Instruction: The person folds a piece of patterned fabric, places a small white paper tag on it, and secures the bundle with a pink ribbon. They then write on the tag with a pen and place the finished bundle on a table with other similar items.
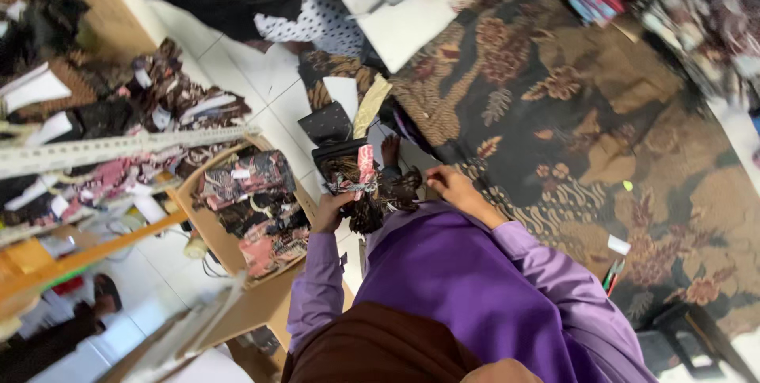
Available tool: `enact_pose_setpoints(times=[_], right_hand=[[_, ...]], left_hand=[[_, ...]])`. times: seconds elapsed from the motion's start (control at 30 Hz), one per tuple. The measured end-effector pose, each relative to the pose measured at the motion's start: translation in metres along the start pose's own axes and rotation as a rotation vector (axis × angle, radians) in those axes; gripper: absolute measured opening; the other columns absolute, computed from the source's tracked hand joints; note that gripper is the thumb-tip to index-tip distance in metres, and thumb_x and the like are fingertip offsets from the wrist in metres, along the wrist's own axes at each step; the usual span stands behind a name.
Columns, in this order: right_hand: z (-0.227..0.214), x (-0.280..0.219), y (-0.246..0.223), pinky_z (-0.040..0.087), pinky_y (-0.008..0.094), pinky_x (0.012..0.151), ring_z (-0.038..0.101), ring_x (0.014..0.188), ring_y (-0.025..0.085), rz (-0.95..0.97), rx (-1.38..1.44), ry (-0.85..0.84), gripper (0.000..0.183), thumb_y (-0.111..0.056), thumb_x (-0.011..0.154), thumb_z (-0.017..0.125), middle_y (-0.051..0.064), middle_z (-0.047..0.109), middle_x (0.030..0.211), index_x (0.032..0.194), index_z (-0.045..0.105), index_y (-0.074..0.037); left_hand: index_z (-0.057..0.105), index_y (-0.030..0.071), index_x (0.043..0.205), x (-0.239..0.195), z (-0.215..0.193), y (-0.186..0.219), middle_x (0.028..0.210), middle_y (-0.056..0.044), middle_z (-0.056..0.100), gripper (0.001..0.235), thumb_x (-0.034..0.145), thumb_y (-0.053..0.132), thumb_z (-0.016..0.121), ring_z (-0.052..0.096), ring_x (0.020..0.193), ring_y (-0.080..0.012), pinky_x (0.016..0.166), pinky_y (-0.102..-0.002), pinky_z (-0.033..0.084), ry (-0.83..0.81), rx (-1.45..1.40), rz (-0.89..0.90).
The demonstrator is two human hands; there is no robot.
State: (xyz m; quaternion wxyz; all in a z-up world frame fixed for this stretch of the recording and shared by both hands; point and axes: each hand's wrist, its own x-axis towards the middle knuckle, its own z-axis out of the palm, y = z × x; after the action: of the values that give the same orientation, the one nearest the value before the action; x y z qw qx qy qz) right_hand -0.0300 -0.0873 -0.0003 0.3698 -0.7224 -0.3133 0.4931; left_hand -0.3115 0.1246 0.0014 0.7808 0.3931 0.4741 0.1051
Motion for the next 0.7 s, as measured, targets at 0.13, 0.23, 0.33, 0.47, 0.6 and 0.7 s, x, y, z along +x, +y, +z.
enact_pose_setpoints(times=[0.13,0.23,0.33,0.47,0.6,0.7], right_hand=[[0.032,0.047,-0.035,0.05,0.044,0.092,0.062,0.106,0.035,-0.181,-0.398,-0.128,0.03,-0.025,0.097,0.065,0.016,0.065,0.11,0.121,0.067,-0.006],[0.058,0.091,-0.053,0.048,0.048,0.089,0.058,0.108,0.038,-0.365,-0.748,-0.156,0.026,-0.022,0.09,0.066,0.017,0.064,0.108,0.11,0.069,-0.004],[0.075,0.149,-0.063,0.048,0.047,0.089,0.057,0.112,0.034,-0.511,-1.123,-0.181,0.019,-0.017,0.087,0.064,0.014,0.066,0.109,0.1,0.072,-0.005],[0.085,0.23,-0.078,0.044,0.047,0.095,0.056,0.119,0.031,-0.517,-1.367,-0.16,0.022,-0.013,0.092,0.06,0.011,0.068,0.114,0.105,0.076,-0.005],[0.086,0.291,-0.089,0.034,0.059,0.104,0.05,0.123,0.034,-0.371,-1.826,-0.249,0.035,-0.019,0.094,0.057,0.013,0.066,0.127,0.12,0.074,-0.005],[0.082,0.316,-0.095,0.029,0.059,0.106,0.046,0.128,0.035,-0.29,-1.957,-0.287,0.038,-0.022,0.096,0.055,0.011,0.063,0.138,0.128,0.072,-0.008]], left_hand=[[0.064,-0.001,0.119,-0.017,-0.023,-0.005,0.104,-0.007,0.074,0.051,0.073,0.01,0.083,0.072,0.093,-0.0197,0.084,-0.035,0.058,0.112,-0.157,0.031],[0.061,-0.003,0.124,-0.021,-0.03,-0.011,0.108,-0.01,0.073,0.053,0.077,0.007,0.082,0.071,0.098,-0.0209,0.089,-0.035,0.055,0.134,-0.218,0.079],[0.06,-0.002,0.127,-0.021,-0.032,-0.015,0.11,-0.011,0.071,0.053,0.078,0.005,0.081,0.07,0.1,-0.0213,0.09,-0.036,0.054,0.163,-0.26,0.064],[0.056,-0.001,0.128,-0.027,-0.036,-0.013,0.111,-0.01,0.067,0.055,0.079,0.003,0.08,0.068,0.1,-0.0217,0.09,-0.038,0.053,0.163,-0.237,0.067],[0.056,0.001,0.13,-0.029,-0.044,-0.002,0.114,-0.01,0.07,0.059,0.075,0.003,0.078,0.068,0.105,-0.022,0.094,-0.036,0.052,0.208,-0.221,0.015],[0.055,0.001,0.13,-0.028,-0.046,0.003,0.115,-0.009,0.07,0.061,0.074,0.001,0.078,0.067,0.106,-0.022,0.095,-0.036,0.052,0.224,-0.247,-0.017]])
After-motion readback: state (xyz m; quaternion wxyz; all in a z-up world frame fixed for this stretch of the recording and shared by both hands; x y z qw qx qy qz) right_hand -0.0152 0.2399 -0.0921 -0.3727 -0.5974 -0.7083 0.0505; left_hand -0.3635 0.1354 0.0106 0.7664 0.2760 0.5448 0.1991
